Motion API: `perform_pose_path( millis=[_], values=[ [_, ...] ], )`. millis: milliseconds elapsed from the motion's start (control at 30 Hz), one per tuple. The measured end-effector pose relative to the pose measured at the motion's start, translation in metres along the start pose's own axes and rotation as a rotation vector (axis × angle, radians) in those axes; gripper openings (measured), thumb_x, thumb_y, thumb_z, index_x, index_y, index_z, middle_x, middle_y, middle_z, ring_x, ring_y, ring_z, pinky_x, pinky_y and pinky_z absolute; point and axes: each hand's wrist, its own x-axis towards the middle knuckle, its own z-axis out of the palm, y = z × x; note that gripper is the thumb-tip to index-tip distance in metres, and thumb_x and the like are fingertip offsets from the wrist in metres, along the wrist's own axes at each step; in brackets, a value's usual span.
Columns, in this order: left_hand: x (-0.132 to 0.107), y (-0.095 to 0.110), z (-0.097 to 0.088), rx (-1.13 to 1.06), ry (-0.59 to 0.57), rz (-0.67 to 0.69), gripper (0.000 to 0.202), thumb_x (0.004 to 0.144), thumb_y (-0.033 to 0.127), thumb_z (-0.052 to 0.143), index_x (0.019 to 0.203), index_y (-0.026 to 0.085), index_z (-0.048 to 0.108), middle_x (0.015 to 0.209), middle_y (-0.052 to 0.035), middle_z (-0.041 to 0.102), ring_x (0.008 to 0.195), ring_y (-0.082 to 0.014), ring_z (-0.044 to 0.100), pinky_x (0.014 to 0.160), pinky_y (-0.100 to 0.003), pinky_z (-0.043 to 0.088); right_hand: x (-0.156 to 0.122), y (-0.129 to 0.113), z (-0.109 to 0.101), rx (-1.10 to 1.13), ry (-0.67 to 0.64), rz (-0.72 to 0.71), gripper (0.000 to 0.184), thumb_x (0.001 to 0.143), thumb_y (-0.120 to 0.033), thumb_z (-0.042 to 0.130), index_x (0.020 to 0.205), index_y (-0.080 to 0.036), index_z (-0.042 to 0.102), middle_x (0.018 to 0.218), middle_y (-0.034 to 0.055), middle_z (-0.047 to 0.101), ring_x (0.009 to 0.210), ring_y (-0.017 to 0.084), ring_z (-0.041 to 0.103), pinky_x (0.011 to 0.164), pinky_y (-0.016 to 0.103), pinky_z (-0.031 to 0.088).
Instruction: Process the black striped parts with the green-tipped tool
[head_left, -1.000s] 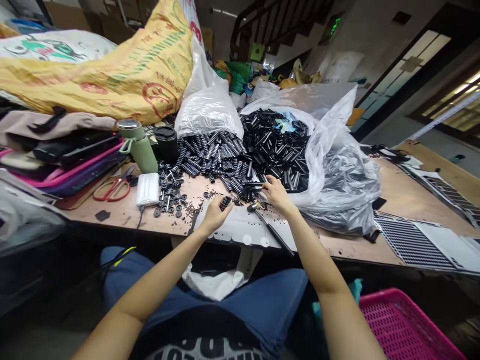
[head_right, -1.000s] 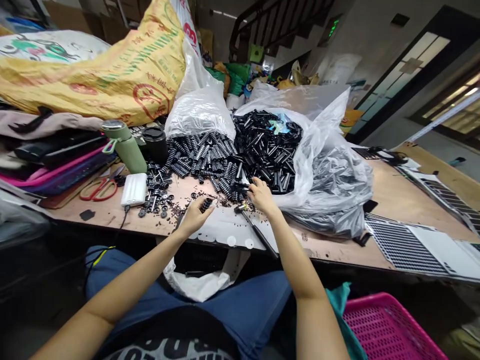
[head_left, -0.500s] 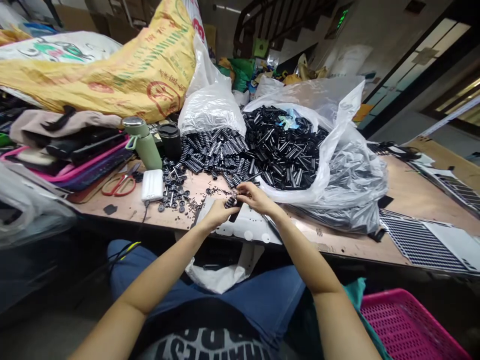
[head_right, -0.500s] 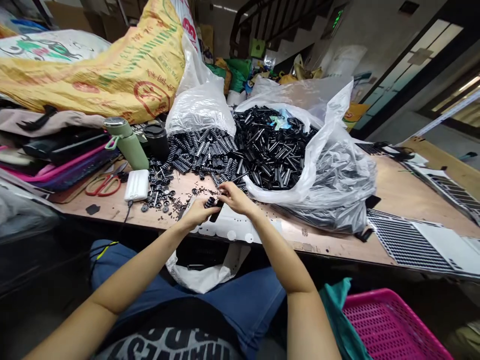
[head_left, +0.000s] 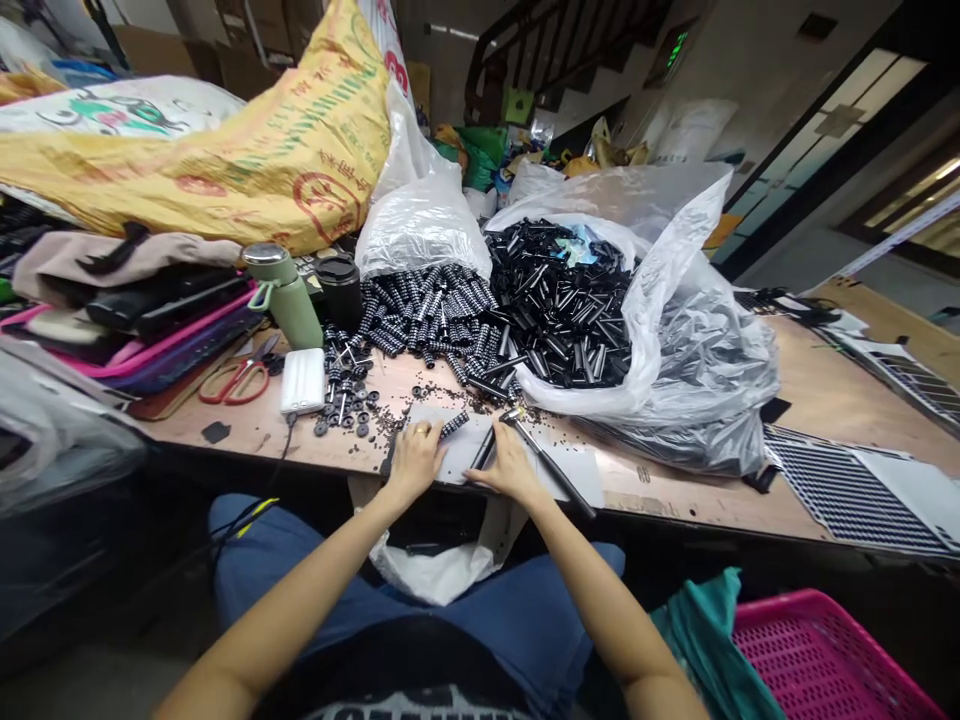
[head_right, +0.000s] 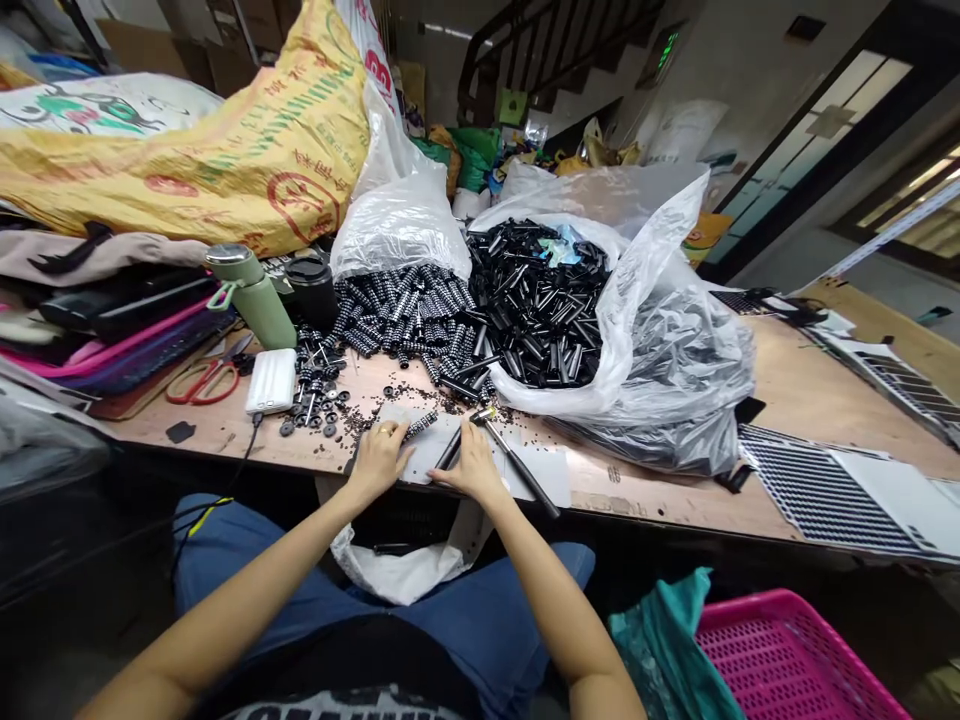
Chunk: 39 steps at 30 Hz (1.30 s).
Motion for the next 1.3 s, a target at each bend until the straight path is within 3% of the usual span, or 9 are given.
perform_pose_path(
  millis=[133,267,433,567,700,833,967,1067,1300],
  values=[
    [-0.018,-0.008,-0.014,-0.105,0.058,0.036,0.025,0.083,0.025,0.057,0.106,0.022,0.066,0.102,-0.0118,0.065,0.102,-0.0286,0.056,0.095,-0.044,0.040,-0.012,0.010,0.003,-0.022,-0.013,0.035,0.111,0.059,-0.063,0.074,0.146,-0.011,0.027,0.145,0.0234,0.036,0.137,0.037,0.032,0.112,0.054,0.029],
    [-0.005,0.005,-0.035,-0.375,0.162,0.019,0.022,0.079,0.032,0.065,0.100,0.024,0.068,0.095,-0.0076,0.064,0.089,-0.0228,0.059,0.086,-0.035,0.046,-0.011,0.009,0.001,-0.043,-0.047,0.045,0.114,0.056,-0.064,0.075,0.146,-0.012,0.027,0.146,0.0227,0.036,0.137,0.038,0.033,0.112,0.053,0.029],
    [0.030,0.024,-0.016,-0.623,0.055,-0.038,0.023,0.075,0.037,0.069,0.092,0.021,0.068,0.091,-0.0068,0.065,0.094,-0.0219,0.060,0.089,-0.033,0.045,-0.007,0.010,0.003,-0.044,-0.028,0.060,0.111,0.056,-0.059,0.078,0.145,-0.015,0.029,0.145,0.0219,0.038,0.136,0.038,0.034,0.110,0.055,0.030],
    [0.042,0.036,0.005,-1.033,-0.003,-0.286,0.040,0.079,0.051,0.061,0.102,0.018,0.060,0.071,0.0005,0.057,0.059,-0.0125,0.054,0.057,-0.024,0.046,-0.010,0.013,0.001,0.035,0.000,0.052,0.118,0.050,-0.057,0.081,0.146,-0.017,0.025,0.144,0.0216,0.037,0.136,0.039,0.035,0.109,0.057,0.032],
    [0.037,0.048,-0.010,-1.307,-0.082,-0.464,0.053,0.076,0.058,0.061,0.110,0.018,0.056,0.062,0.0056,0.050,0.038,-0.0051,0.038,0.035,-0.017,0.025,-0.012,0.001,-0.010,0.183,0.041,-0.029,0.124,0.047,-0.055,0.085,0.147,-0.021,0.019,0.146,0.0202,0.032,0.137,0.038,0.032,0.111,0.057,0.032],
    [0.031,0.056,-0.031,-1.315,-0.118,-0.517,0.058,0.075,0.054,0.061,0.119,0.016,0.056,0.053,0.0069,0.049,0.032,-0.0048,0.036,0.031,-0.016,0.021,-0.002,-0.035,-0.029,0.321,0.095,-0.281,0.119,0.052,-0.051,0.085,0.146,-0.023,0.018,0.146,0.0172,0.032,0.138,0.034,0.031,0.111,0.052,0.035],
    [0.028,0.062,-0.039,-1.331,-0.032,-0.559,0.046,0.071,0.045,0.066,0.103,0.012,0.064,0.060,0.0021,0.058,0.040,-0.0078,0.050,0.038,-0.019,0.038,0.014,-0.068,-0.044,0.340,0.093,-0.462,0.121,0.054,-0.046,0.086,0.148,-0.024,0.013,0.147,0.0157,0.032,0.139,0.032,0.031,0.115,0.049,0.030],
    [0.026,0.068,-0.042,-1.333,-0.050,-0.581,0.041,0.067,0.046,0.070,0.091,0.013,0.065,0.061,0.0004,0.060,0.044,-0.0122,0.056,0.042,-0.024,0.045,0.020,-0.079,-0.046,0.355,0.056,-0.498,0.119,0.056,-0.044,0.085,0.148,-0.024,0.012,0.148,0.0148,0.032,0.139,0.031,0.031,0.117,0.047,0.027],
    [0.024,0.076,-0.046,-1.256,-0.124,-0.674,0.038,0.070,0.047,0.071,0.084,0.013,0.061,0.052,0.0004,0.057,0.039,-0.0140,0.056,0.037,-0.022,0.044,0.018,-0.076,-0.043,0.370,-0.014,-0.463,0.117,0.058,-0.044,0.084,0.148,-0.021,0.012,0.149,0.0165,0.030,0.139,0.029,0.031,0.116,0.045,0.030]
  ],
)
